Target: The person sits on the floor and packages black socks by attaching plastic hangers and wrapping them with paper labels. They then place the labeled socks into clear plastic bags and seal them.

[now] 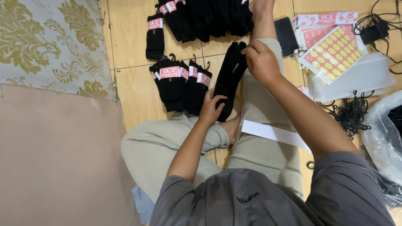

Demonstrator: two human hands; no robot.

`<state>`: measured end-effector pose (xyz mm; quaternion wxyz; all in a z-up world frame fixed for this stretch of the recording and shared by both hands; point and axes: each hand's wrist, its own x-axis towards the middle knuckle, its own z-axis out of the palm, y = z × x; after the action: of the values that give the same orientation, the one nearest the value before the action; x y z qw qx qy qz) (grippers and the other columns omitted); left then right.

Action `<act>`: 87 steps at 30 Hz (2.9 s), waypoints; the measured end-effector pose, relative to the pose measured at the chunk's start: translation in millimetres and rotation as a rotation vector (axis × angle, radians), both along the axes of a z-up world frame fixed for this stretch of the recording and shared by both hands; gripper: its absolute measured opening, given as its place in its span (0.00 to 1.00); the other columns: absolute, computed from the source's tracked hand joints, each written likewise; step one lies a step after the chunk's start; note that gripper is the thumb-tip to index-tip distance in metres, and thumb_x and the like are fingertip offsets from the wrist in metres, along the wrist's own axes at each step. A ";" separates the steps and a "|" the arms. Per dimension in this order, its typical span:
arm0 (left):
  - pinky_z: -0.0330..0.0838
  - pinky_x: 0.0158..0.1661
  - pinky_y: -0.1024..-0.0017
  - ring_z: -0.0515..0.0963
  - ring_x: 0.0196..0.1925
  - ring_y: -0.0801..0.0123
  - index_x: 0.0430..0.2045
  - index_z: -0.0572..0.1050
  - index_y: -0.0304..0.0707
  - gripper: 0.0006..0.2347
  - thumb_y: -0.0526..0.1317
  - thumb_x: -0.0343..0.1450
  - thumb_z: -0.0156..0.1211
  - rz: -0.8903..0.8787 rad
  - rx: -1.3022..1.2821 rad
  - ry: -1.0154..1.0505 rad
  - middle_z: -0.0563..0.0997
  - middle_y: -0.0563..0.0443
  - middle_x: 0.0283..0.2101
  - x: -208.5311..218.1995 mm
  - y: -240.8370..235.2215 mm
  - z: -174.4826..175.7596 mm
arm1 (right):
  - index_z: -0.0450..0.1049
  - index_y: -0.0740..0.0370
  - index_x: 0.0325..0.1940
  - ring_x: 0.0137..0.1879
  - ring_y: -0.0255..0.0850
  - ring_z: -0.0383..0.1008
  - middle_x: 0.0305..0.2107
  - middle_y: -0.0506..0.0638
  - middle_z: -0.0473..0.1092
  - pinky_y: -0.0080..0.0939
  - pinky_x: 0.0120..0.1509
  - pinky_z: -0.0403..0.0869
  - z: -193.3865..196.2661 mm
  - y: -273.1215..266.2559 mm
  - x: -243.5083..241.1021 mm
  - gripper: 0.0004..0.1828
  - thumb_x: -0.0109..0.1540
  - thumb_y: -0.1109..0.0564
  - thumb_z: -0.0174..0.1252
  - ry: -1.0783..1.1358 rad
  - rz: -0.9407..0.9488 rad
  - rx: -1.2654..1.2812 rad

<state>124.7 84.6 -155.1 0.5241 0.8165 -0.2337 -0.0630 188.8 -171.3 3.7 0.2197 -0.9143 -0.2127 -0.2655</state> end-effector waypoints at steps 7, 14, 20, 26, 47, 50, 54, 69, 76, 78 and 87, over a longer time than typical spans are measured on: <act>0.52 0.73 0.54 0.56 0.77 0.45 0.38 0.84 0.53 0.10 0.33 0.67 0.67 0.075 0.015 -0.205 0.54 0.38 0.75 7.7 9.8 65.2 | 0.74 0.57 0.41 0.61 0.59 0.71 0.51 0.60 0.74 0.58 0.63 0.68 71.6 43.1 -73.7 0.17 0.52 0.73 0.55 0.303 0.117 0.052; 0.71 0.40 0.73 0.81 0.36 0.71 0.37 0.84 0.58 0.07 0.40 0.70 0.63 -0.546 -0.056 -0.013 0.85 0.60 0.39 -68.8 -10.3 150.5 | 0.72 0.83 0.55 0.57 0.66 0.75 0.49 0.76 0.71 0.57 0.64 0.72 138.7 -99.2 -137.6 0.07 0.77 0.75 0.47 -0.053 -0.174 0.339; 0.71 0.25 0.78 0.76 0.16 0.74 0.63 0.71 0.55 0.19 0.51 0.77 0.47 -1.032 0.302 0.952 0.79 0.48 0.20 -126.9 -30.2 217.5 | 0.74 0.58 0.59 0.44 0.55 0.75 0.42 0.57 0.76 0.52 0.48 0.69 74.8 -106.1 -147.3 0.14 0.72 0.66 0.49 0.521 -0.375 0.100; 0.71 0.39 0.64 0.81 0.39 0.52 0.51 0.75 0.26 0.34 0.65 0.75 0.39 -0.517 -0.392 1.336 0.81 0.32 0.37 -96.6 -98.1 168.7 | 0.78 0.61 0.52 0.43 0.51 0.75 0.40 0.51 0.76 0.50 0.55 0.72 112.6 -24.6 -238.2 0.10 0.69 0.62 0.54 0.291 -0.208 0.276; 0.71 0.49 0.71 0.81 0.48 0.68 0.45 0.71 0.41 0.22 0.48 0.61 0.71 -0.150 0.055 0.708 0.83 0.52 0.45 -125.3 -102.4 154.1 | 0.84 0.46 0.48 0.56 0.52 0.66 0.48 0.48 0.68 0.51 0.46 0.67 -179.6 -249.9 -268.7 0.14 0.65 0.45 0.57 0.765 -0.888 -0.670; 0.70 0.42 0.69 0.80 0.41 0.67 0.39 0.66 0.44 0.24 0.52 0.59 0.73 -0.061 0.128 0.679 0.80 0.53 0.38 -126.5 -107.6 146.0 | 0.79 0.58 0.52 0.56 0.57 0.63 0.55 0.57 0.67 0.54 0.61 0.63 -199.6 -260.2 -275.4 0.16 0.72 0.51 0.47 0.795 -0.769 -0.597; 0.76 0.41 0.72 0.84 0.41 0.62 0.51 0.52 0.42 0.30 0.41 0.64 0.72 -0.048 -0.224 0.580 0.81 0.39 0.41 -142.2 -96.5 160.7 | 0.78 0.70 0.58 0.50 0.60 0.73 0.43 0.64 0.77 0.57 0.53 0.74 -199.7 -257.5 -281.0 0.24 0.56 0.66 0.64 0.475 -0.722 -0.119; 0.68 0.45 0.63 0.74 0.44 0.56 0.52 0.73 0.50 0.15 0.35 0.71 0.55 -0.254 -0.065 0.230 0.68 0.47 0.41 -172.2 -89.4 146.1 | 0.80 0.67 0.46 0.39 0.45 0.72 0.37 0.56 0.72 0.44 0.45 0.73 -51.3 -171.8 -249.5 0.09 0.64 0.72 0.61 0.098 -0.713 0.160; 0.75 0.50 0.61 0.78 0.49 0.48 0.55 0.72 0.51 0.17 0.35 0.70 0.56 -0.256 -0.041 0.101 0.71 0.45 0.43 -177.4 -96.7 133.4 | 0.81 0.63 0.42 0.39 0.34 0.73 0.31 0.50 0.75 0.33 0.47 0.74 27.8 0.0 -195.2 0.12 0.57 0.69 0.74 0.583 -0.237 0.943; 0.75 0.51 0.53 0.78 0.51 0.40 0.53 0.72 0.39 0.15 0.35 0.70 0.56 -0.251 0.013 0.111 0.72 0.34 0.48 -174.4 -93.1 143.8 | 0.83 0.53 0.39 0.38 0.40 0.76 0.30 0.49 0.77 0.37 0.45 0.72 32.4 13.8 -188.7 0.09 0.57 0.62 0.73 0.678 -0.133 0.624; 0.72 0.54 0.61 0.77 0.54 0.51 0.56 0.74 0.62 0.23 0.36 0.65 0.63 -0.287 -0.118 0.291 0.71 0.49 0.45 -157.0 -85.4 125.1 | 0.83 0.61 0.33 0.38 0.57 0.76 0.31 0.57 0.75 0.51 0.47 0.75 53.8 -52.0 -203.4 0.10 0.58 0.73 0.62 0.592 -0.102 0.025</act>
<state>-32.3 -0.8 -30.0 0.5848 0.7250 -0.2728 -0.2407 -14.6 -223.3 57.4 0.2697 -0.9588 -0.0897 -0.0008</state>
